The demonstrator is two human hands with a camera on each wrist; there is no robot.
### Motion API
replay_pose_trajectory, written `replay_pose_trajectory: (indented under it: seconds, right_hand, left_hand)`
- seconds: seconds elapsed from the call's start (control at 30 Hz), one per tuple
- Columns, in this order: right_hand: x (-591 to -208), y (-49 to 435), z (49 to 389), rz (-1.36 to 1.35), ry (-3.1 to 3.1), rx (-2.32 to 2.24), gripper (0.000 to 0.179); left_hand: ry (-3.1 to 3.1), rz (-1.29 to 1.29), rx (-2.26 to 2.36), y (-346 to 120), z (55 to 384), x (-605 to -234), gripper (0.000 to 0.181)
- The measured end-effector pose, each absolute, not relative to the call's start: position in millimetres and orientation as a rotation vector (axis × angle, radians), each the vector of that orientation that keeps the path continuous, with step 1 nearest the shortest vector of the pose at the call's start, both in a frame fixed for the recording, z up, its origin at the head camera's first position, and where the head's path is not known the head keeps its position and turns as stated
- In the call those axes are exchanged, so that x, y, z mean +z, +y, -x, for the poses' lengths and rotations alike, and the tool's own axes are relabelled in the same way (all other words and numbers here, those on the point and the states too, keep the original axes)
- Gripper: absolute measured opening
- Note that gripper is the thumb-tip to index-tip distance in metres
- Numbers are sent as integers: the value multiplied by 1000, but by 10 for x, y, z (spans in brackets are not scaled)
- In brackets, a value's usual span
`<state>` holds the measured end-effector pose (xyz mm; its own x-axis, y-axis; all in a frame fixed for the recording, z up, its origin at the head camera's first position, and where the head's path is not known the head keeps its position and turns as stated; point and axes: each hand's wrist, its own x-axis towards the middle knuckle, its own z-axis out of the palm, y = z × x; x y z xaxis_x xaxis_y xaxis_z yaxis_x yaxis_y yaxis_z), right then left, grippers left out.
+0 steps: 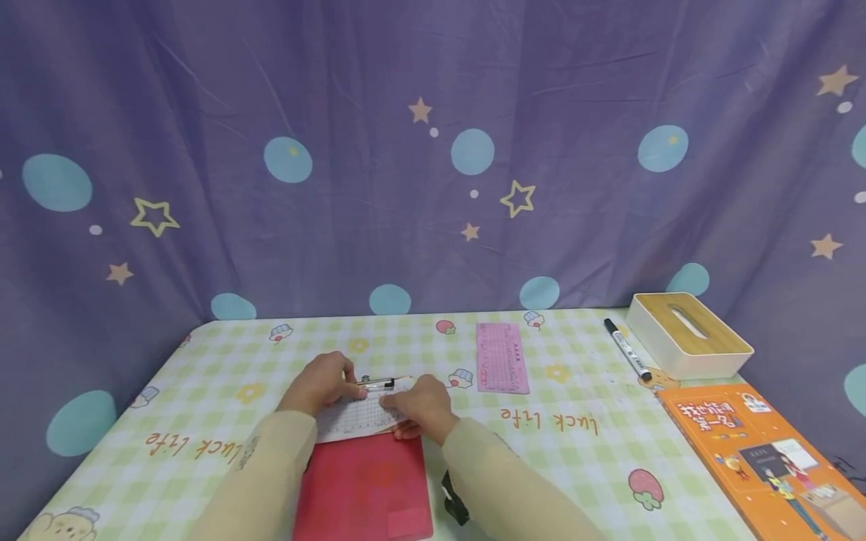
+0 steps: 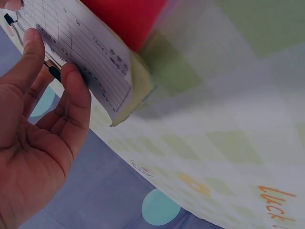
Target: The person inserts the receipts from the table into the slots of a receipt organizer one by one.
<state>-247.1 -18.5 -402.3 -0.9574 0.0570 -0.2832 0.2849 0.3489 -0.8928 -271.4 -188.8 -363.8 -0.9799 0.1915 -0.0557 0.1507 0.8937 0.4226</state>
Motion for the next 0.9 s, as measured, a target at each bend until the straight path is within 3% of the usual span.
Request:
replay_pose_trajectory:
  seconds: [0.9]
  right_hand:
    - [-3975,-123,2483,-293,2318,-1684,37]
  left_hand:
    - [2924,-113,822,-1869,2692,-3691,26]
